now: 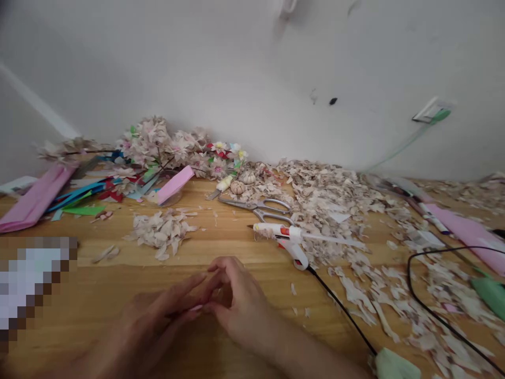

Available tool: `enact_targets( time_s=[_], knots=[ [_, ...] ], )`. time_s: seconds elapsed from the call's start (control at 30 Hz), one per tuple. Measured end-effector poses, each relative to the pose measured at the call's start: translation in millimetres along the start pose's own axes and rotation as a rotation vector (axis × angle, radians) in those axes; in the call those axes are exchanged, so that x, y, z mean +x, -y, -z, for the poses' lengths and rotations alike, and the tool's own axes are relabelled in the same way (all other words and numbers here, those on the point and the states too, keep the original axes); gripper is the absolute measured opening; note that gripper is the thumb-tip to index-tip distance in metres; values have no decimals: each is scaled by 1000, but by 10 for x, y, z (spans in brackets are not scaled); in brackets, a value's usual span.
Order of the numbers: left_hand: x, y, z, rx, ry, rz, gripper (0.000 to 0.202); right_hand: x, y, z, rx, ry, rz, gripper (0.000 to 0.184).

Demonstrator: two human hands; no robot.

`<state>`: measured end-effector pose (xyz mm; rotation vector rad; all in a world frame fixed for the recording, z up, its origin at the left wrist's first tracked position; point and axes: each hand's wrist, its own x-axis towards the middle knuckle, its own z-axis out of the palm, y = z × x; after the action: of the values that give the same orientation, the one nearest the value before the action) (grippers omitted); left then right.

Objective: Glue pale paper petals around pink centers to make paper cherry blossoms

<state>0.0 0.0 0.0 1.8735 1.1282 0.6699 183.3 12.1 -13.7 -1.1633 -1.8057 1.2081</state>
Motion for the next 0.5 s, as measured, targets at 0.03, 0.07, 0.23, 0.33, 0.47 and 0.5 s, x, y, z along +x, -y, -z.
enact_targets(
  time_s=[0.03,0.07,0.23,0.33,0.47,0.5],
  knots=[
    [-4,6,-6,4,-7,-6,44,-3,-6,-3,-11,-22,24,47],
    [-10,12,-13,3,-13,-18,45,-4,-11,-4,-28,-52,43,50],
    [-32,33,-60,-118,-71,10,41,14,-17,6,-102,-121,87,48],
    [-7,52,-107,-336,-150,152,37,6,15,16,-129,-125,126,44],
    [87,111,-164,-710,-189,269,39,-17,71,22,-138,-108,220,41],
    [115,128,-171,-787,-180,294,42,-17,74,25,-119,-101,229,39]
  ],
)
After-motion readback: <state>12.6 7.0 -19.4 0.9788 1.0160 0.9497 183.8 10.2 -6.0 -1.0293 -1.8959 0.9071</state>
